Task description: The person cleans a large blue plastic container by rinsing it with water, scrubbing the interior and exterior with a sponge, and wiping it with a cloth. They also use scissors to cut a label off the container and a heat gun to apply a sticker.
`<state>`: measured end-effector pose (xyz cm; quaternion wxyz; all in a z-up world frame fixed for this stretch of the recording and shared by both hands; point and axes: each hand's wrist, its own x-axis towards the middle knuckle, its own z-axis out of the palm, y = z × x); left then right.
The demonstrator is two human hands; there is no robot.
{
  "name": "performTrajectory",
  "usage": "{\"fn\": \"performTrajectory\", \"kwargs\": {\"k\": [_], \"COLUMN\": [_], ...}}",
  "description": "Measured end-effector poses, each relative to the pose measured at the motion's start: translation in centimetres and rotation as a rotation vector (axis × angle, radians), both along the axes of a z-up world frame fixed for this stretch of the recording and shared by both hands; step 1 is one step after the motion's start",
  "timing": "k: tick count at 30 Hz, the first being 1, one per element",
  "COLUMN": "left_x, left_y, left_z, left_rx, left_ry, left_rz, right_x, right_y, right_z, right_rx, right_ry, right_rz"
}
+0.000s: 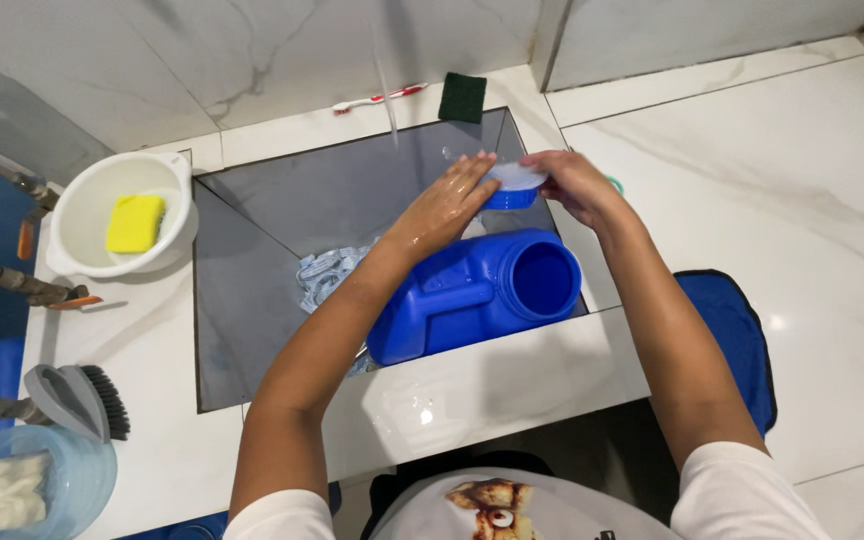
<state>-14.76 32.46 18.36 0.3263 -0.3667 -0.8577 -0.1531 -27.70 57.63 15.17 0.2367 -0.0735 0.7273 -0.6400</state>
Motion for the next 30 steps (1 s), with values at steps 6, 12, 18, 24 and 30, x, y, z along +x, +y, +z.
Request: {"fn": "performTrajectory", "kwargs": {"k": [6, 12, 18, 24, 30], "left_x": [0.1, -0.3, 6.6, 6.2, 9.8], "left_y": [1.8, 4.5, 4.9, -1.6, -2.7], "left_z": [-1.3, -2.7, -7.5, -2.7, 13.8], "left_rx": [0.357, 0.440, -0.369, -0.256, -0.315], "left_ry": [-0.470, -0.387, -0.960, -0.680, -0.373], "left_rz": [-0.015, 0.199, 0.434, 0.508, 0.476], "right_x": [4.4, 7.2, 7.5, 13.0, 22.3], "right_y": [1.7, 3.2, 6.4, 15.9, 26.8], "right_z": [2.1, 3.2, 2.4, 2.3, 2.7], "right_rx": [0.209, 0.113, -0.361, -0.870, -0.882], "right_ry": [0.420, 0.409, 0.192, -0.044, 0.145], "right_rz": [0.227, 0.042, -0.402, -0.526, -0.704]}}
